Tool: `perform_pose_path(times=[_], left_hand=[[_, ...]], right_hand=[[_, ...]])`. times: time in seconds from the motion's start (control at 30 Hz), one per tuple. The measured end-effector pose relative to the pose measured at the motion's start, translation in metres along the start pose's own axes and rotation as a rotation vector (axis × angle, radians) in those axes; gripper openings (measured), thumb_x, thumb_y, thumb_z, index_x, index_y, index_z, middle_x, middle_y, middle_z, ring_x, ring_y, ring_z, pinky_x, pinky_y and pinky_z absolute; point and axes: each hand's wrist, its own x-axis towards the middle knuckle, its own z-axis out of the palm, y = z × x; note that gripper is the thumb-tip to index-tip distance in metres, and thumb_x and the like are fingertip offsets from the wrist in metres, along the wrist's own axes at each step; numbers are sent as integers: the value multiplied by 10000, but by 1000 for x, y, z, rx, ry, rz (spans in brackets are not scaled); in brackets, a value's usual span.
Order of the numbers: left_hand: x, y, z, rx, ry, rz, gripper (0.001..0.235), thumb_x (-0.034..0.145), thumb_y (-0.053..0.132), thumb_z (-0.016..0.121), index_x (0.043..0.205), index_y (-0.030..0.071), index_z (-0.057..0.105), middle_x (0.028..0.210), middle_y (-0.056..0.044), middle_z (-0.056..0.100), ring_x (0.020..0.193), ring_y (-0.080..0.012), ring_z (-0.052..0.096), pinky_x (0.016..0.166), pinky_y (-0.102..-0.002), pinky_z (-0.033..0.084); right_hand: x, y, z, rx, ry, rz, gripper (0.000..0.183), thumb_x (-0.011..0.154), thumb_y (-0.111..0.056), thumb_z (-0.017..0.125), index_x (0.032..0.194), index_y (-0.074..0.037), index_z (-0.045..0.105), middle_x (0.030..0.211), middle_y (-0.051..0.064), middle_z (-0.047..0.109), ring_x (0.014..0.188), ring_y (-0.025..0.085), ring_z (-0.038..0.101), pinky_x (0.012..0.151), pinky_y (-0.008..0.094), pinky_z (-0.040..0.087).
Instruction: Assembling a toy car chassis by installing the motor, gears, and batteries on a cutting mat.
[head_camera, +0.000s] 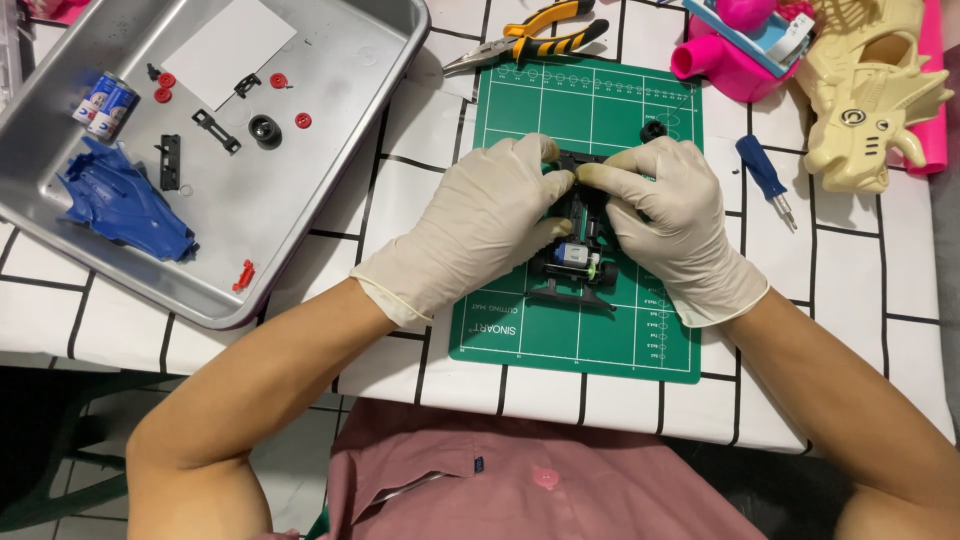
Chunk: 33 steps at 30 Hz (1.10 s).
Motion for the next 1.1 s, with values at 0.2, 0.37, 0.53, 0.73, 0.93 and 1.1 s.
perform_pose_path(times=[0.2, 0.37, 0.53, 0.73, 0.93, 1.1], left_hand=[[0, -1, -1, 8, -4, 11, 441, 839, 333, 858, 1199, 120, 719, 1119, -141, 621, 1034, -375, 716, 803, -480, 598], [0, -1, -1, 13, -4, 14, 457, 840, 336, 858, 1209, 114, 705, 1130, -134, 615, 1045, -364, 717, 818, -465, 598], [1, 0, -3, -25, 62, 16, 400, 827, 299, 864, 1140, 114, 699, 1068, -87, 589, 977, -329, 725, 764, -437, 596], [8, 19, -26, -220, 159, -50, 316, 921, 215, 799, 1140, 150, 580, 952, -49, 540, 874, -339, 702, 711, -470, 574], [19, 33, -43, -610, 61, -368, 175, 854, 337, 592, 852, 164, 619, 892, 51, 659, 806, -144, 604, 714, -305, 475], [19, 33, -54, -728, 29, -429, 276, 797, 410, 513, 741, 249, 730, 791, 148, 757, 754, -58, 661, 749, -252, 467]], right_hand=[[7, -5, -2, 69, 13, 6, 355, 843, 197, 588, 1025, -11, 811, 926, 102, 706, 853, 349, 670, 717, 432, 516], [6, -5, -4, 81, 17, 15, 373, 844, 199, 577, 1050, -2, 814, 932, 106, 699, 853, 354, 671, 728, 426, 526], [5, -2, -1, 66, 29, -5, 378, 843, 191, 593, 1082, -7, 808, 981, 124, 705, 871, 369, 670, 740, 442, 528], [17, -17, -6, -76, 54, -84, 419, 858, 161, 630, 1211, -18, 766, 1051, 112, 678, 915, 351, 658, 755, 452, 494], [24, -36, -18, -267, -49, -150, 209, 982, 14, 631, 1188, 28, 604, 1319, 207, 671, 1009, 424, 588, 767, 525, 487], [27, -39, -21, -415, -57, -169, 413, 988, -7, 660, 1378, -46, 529, 1410, 371, 624, 1183, 448, 553, 829, 554, 455]])
